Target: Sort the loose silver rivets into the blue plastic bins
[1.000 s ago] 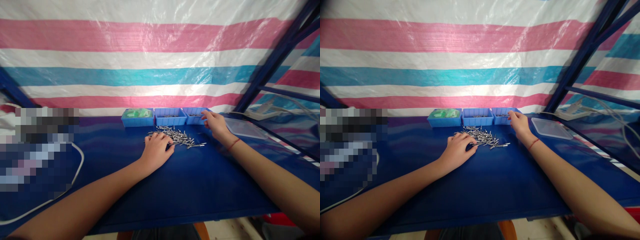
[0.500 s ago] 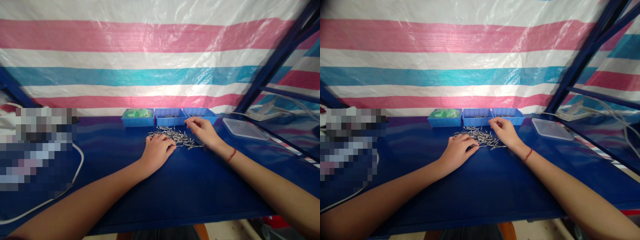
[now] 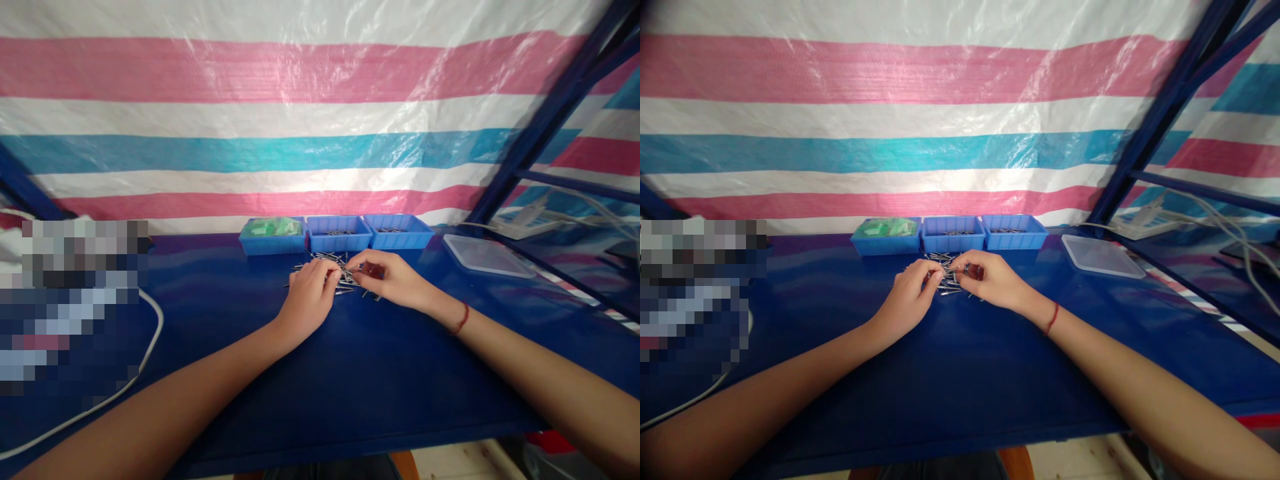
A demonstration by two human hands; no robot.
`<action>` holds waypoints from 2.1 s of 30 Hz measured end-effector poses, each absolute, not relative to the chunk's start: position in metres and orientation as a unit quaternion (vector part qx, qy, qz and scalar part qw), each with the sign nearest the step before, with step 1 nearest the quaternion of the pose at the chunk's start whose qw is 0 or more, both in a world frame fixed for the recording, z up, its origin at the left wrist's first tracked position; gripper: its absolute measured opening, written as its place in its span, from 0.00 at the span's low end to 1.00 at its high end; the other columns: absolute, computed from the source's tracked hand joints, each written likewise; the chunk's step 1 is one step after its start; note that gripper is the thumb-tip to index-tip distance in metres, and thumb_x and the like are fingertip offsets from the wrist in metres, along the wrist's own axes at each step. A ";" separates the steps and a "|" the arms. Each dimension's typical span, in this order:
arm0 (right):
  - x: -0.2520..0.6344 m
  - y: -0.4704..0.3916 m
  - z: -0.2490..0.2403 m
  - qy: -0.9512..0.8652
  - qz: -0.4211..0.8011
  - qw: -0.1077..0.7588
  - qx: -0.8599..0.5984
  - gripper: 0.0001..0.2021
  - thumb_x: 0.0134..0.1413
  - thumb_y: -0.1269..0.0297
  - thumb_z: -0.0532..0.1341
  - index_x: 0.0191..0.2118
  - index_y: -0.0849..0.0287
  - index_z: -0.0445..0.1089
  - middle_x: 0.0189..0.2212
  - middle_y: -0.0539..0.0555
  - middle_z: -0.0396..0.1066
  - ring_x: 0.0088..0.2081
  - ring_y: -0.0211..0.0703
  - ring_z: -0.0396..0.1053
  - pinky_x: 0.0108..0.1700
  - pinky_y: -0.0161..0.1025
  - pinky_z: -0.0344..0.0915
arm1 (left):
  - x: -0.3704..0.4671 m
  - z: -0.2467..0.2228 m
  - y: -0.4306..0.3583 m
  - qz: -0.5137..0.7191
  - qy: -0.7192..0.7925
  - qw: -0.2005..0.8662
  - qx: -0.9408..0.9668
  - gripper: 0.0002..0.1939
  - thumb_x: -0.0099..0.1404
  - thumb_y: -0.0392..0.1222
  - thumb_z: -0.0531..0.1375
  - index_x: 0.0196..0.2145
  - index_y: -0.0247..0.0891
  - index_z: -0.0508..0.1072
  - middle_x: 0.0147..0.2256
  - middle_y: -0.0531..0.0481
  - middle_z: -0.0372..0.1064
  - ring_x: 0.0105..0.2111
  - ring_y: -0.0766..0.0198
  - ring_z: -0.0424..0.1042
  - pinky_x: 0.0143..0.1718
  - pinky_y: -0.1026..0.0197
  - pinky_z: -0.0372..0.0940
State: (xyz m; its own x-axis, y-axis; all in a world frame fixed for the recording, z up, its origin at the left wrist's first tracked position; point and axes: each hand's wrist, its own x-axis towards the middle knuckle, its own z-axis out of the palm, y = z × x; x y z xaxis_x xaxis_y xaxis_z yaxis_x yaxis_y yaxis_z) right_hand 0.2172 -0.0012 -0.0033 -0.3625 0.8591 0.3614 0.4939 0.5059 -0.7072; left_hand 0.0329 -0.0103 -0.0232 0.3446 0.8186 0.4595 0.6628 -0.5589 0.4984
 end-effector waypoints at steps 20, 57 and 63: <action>0.207 -0.008 -0.004 -0.725 0.329 0.446 -0.408 0.12 0.49 0.55 0.64 0.32 0.60 0.72 0.30 0.54 0.74 0.30 0.40 0.69 0.32 0.39 0.66 | 0.032 -0.027 -0.006 0.407 0.374 0.154 0.819 0.06 0.67 0.39 0.52 0.36 0.37 0.69 0.34 0.50 0.69 0.35 0.64 0.69 0.39 0.61 0.62; 0.253 0.035 -0.008 -0.604 0.208 0.535 -0.553 0.13 0.49 0.55 0.60 0.27 0.61 0.70 0.22 0.50 0.67 0.21 0.33 0.59 0.24 0.33 0.56 | 0.032 -0.024 -0.017 0.307 0.291 0.095 0.901 0.14 0.66 0.38 0.52 0.49 0.42 0.67 0.47 0.47 0.68 0.48 0.58 0.65 0.49 0.52 0.59; 0.284 0.057 -0.014 -0.502 0.203 0.569 -0.620 0.14 0.47 0.54 0.59 0.26 0.62 0.70 0.19 0.49 0.64 0.18 0.32 0.55 0.20 0.32 0.52 | 0.033 -0.025 -0.021 0.206 0.277 0.062 0.936 0.12 0.68 0.42 0.51 0.44 0.46 0.73 0.50 0.51 0.67 0.50 0.56 0.63 0.47 0.51 0.56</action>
